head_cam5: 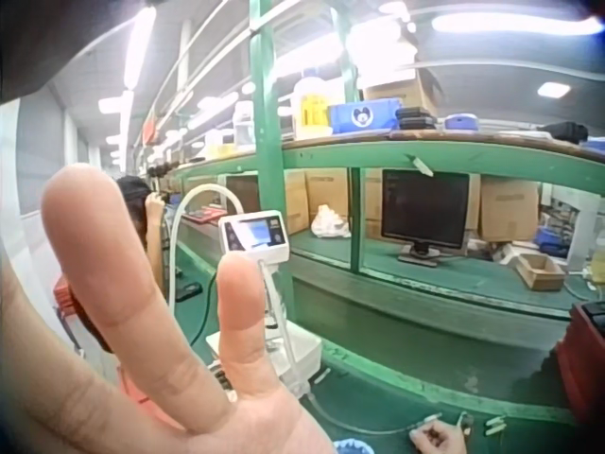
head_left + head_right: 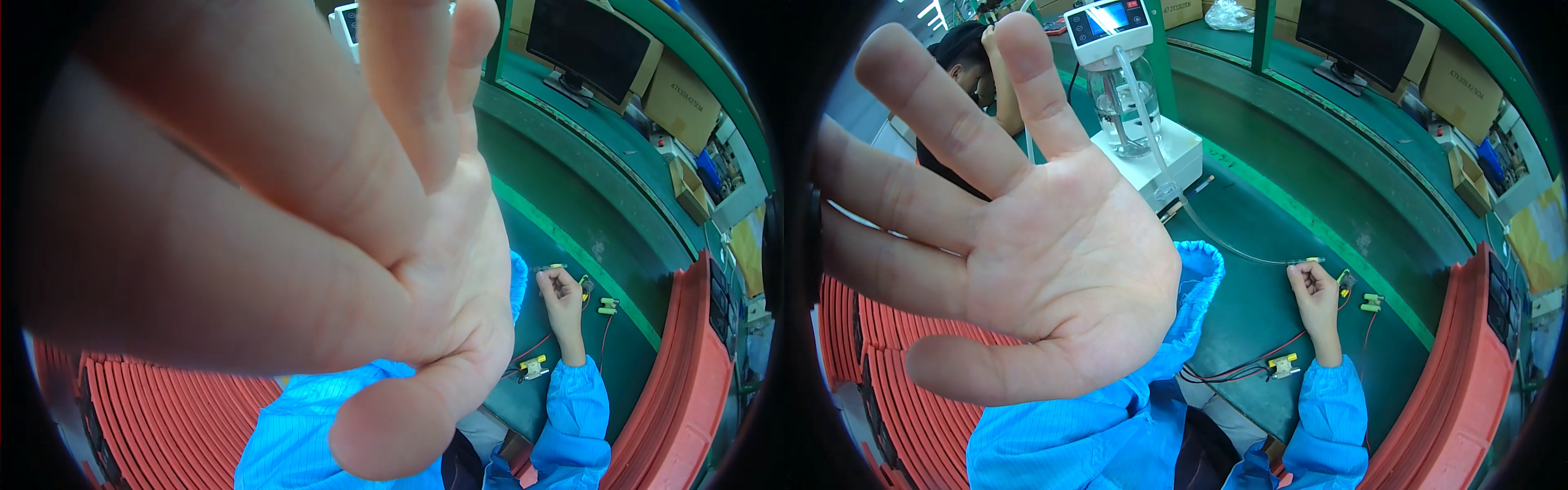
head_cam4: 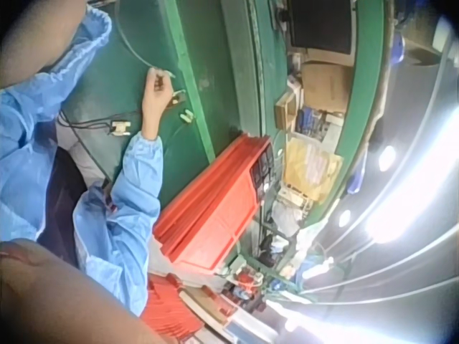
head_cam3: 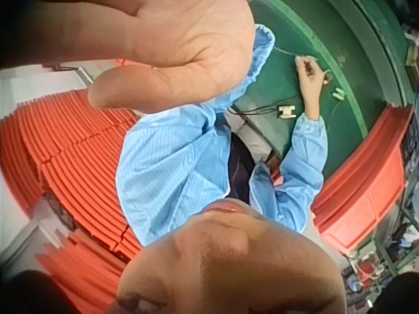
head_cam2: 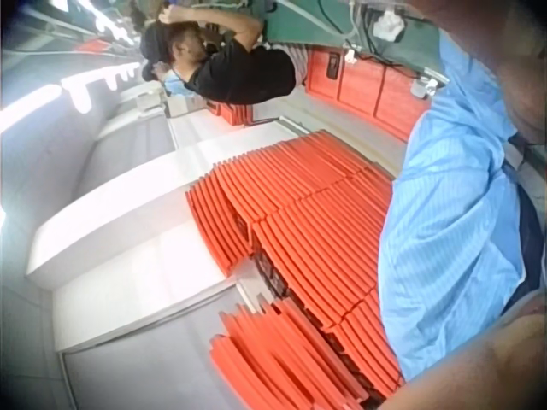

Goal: The worker is connecting wires to small electronic components and placing them into organized trays at a testing station.

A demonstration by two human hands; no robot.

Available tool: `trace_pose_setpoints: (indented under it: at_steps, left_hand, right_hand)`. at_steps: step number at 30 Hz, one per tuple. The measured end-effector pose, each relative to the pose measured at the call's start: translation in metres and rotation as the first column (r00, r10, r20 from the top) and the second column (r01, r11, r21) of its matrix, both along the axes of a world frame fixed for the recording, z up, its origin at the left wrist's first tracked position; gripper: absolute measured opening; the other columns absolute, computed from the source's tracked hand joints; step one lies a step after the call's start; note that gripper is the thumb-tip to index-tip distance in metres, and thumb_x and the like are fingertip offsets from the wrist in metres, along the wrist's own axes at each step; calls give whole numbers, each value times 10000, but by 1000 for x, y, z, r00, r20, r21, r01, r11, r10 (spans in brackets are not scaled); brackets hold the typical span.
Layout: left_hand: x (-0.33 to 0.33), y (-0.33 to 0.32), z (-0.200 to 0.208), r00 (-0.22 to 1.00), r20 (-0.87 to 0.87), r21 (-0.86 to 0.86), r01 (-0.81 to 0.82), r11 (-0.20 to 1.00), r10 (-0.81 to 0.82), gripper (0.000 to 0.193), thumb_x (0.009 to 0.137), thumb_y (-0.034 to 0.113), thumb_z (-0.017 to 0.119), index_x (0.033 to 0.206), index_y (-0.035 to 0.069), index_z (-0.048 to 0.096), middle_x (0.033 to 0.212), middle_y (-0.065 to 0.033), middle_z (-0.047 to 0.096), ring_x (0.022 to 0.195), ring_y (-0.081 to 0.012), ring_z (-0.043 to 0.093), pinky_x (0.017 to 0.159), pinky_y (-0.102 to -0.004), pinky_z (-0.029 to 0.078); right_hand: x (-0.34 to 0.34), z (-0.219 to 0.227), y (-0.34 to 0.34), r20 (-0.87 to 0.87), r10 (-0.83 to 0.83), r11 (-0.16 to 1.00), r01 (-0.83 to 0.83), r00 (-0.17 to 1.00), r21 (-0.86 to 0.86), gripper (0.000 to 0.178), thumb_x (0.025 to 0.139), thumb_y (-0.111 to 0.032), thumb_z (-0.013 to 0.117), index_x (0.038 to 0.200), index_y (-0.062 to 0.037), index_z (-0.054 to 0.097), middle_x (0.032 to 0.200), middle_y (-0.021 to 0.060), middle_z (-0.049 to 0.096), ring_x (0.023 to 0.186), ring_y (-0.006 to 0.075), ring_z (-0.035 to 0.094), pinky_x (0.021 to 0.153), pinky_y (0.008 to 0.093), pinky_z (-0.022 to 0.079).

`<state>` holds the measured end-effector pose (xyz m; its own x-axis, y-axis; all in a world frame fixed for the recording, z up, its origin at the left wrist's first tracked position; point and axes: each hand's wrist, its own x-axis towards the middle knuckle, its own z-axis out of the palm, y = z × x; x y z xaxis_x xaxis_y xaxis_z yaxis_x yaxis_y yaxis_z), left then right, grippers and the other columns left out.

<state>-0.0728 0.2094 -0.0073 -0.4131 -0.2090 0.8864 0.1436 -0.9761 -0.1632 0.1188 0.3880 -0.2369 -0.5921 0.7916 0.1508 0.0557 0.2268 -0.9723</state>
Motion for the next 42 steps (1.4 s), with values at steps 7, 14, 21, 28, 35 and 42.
trace_pose_setpoints:
  at_steps: [7, 14, 21, 28, 35, 42]
  left_hand:
    - [1, 5, -2, 999, 11, 17, 35, 999, -36, 616, 969, 518, 421, 1486, 211, 288, 1510, -143, 324, 1362, -437, 299, 1019, -646, 294]
    - [7, 7, 0, 999, 16, 23, 37, 999, -38, 623, 969, 524, 419, 1492, 214, 281, 1519, -143, 317, 1371, -442, 291, 1026, -653, 288]
    - [11, 10, 1, 998, 25, 32, 54, 998, -55, 631, 969, 529, 418, 1498, 217, 275, 1527, -143, 310, 1380, -446, 283, 1034, -659, 283]
    - [13, 12, 2, 997, 34, 44, 61, 997, -63, 639, 969, 535, 416, 1504, 219, 268, 1535, -142, 303, 1389, -450, 275, 1042, -666, 277]
    - [13, 18, 4, 996, 46, 76, 78, 994, -82, 646, 969, 540, 415, 1510, 222, 261, 1543, -142, 296, 1398, -454, 267, 1050, -673, 272]
    - [25, 24, 6, 991, 58, 98, 115, 988, -121, 654, 969, 546, 413, 1515, 224, 255, 1551, -142, 289, 1407, -459, 259, 1057, -680, 266]
  right_hand:
    - [2, 8, 0, 50, 9, 1000, -9, 999, -7, 127, 943, -128, 643, 871, -26, 621, 729, -50, 555, 647, 21, 478, 584, 188, 366]
    - [1, 9, 0, 60, 19, 1000, -18, 998, -19, 125, 943, -126, 643, 871, -25, 623, 733, -53, 551, 651, 16, 469, 581, 186, 355]
    - [6, 7, 2, 56, 13, 1000, -13, 998, -1, 122, 941, -119, 642, 869, -23, 622, 729, -54, 549, 648, 15, 466, 579, 185, 353]
    - [6, 5, 6, 46, 15, 1000, -15, 999, 1, 118, 942, -113, 640, 869, -23, 621, 725, -55, 548, 644, 16, 466, 580, 184, 355]
    - [3, 4, 9, 69, 8, 1000, -6, 998, -19, 111, 941, -111, 641, 868, -29, 622, 730, -57, 553, 647, 12, 471, 581, 182, 358]
    - [8, 11, 10, 87, 3, 1000, -3, 996, 6, 111, 937, -120, 649, 878, -28, 628, 744, -52, 569, 676, 14, 494, 601, 180, 380]
